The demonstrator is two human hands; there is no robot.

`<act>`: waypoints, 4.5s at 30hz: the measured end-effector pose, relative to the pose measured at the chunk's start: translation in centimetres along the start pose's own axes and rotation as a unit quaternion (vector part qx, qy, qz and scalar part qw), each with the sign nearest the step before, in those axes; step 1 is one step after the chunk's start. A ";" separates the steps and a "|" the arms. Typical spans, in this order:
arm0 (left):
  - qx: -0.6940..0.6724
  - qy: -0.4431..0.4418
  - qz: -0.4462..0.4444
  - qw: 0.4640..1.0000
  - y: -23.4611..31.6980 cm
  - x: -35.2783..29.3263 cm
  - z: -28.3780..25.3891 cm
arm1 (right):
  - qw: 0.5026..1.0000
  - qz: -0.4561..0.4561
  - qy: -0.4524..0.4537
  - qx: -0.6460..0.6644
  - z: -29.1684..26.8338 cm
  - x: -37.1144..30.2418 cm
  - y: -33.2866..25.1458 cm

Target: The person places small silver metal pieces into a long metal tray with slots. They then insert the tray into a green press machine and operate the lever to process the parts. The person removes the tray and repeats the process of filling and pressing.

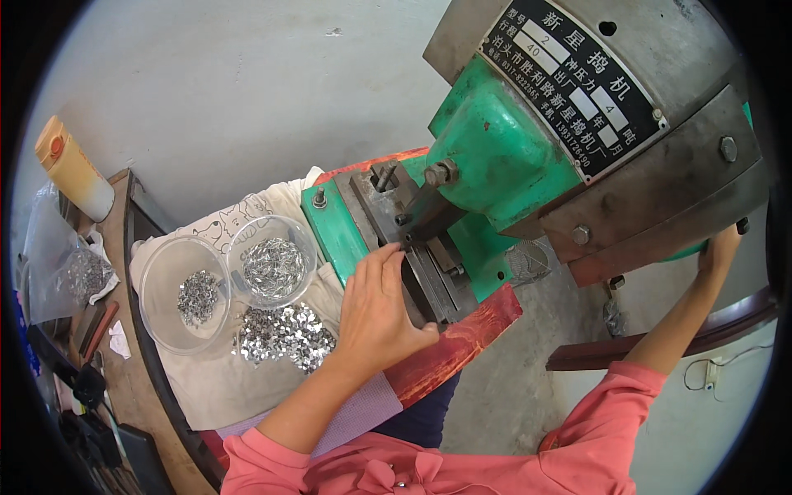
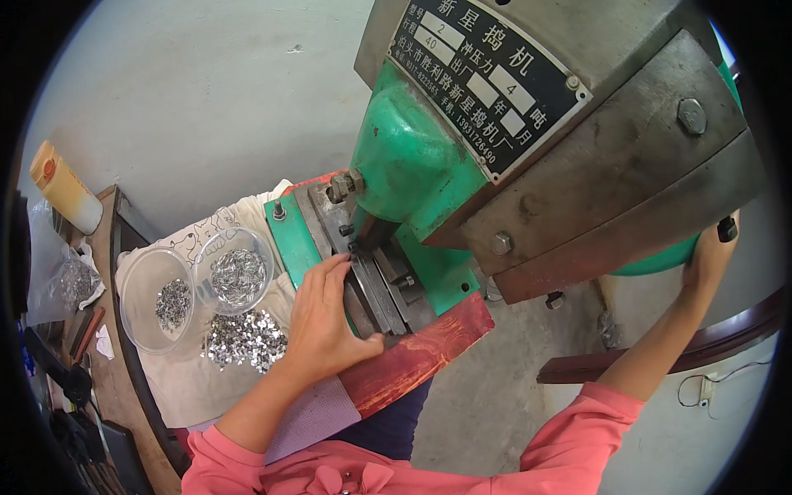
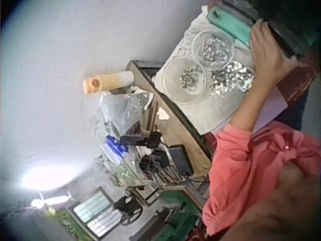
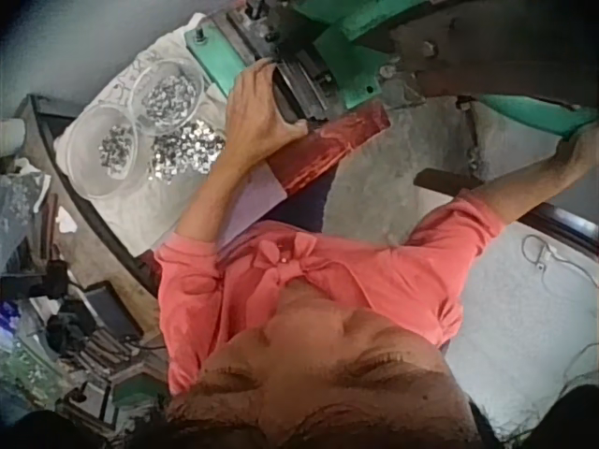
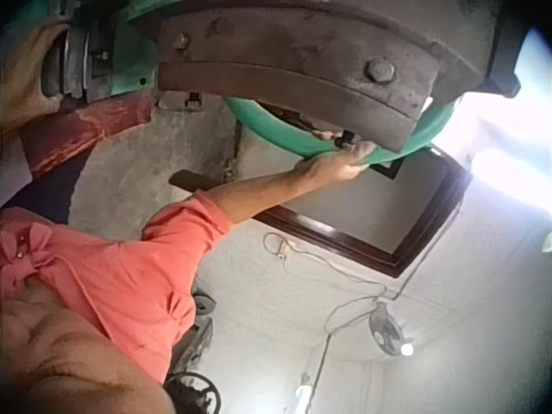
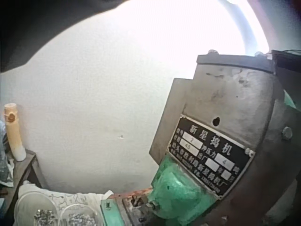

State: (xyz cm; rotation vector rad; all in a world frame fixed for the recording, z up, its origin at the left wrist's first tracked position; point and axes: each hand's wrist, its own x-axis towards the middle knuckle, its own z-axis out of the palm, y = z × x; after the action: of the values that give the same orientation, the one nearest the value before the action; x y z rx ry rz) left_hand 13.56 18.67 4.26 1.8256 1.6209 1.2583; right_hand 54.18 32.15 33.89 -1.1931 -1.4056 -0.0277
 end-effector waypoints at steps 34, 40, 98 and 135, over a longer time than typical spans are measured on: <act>0.036 0.036 -0.007 0.999 -2.5 3.9 0.5 | 0.985 -0.022 0.125 0.116 5.3 -8.3 3.1; 0.040 0.051 0.003 0.998 -2.9 3.9 1.1 | 0.995 -0.027 0.061 0.069 2.6 -5.6 3.1; 0.003 0.025 0.001 1.000 0.0 -0.6 0.7 | 0.995 0.019 0.082 0.045 3.5 -4.3 -0.7; -0.130 -0.044 0.024 0.990 -1.9 -0.2 -0.8 | 0.721 0.345 -0.577 0.168 18.5 -26.1 0.0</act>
State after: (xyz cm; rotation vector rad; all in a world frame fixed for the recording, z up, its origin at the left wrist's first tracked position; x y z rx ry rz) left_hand 11.82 18.71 3.11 1.7398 1.3046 1.3212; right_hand 34.01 27.94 9.41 -1.3780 -1.7290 1.6990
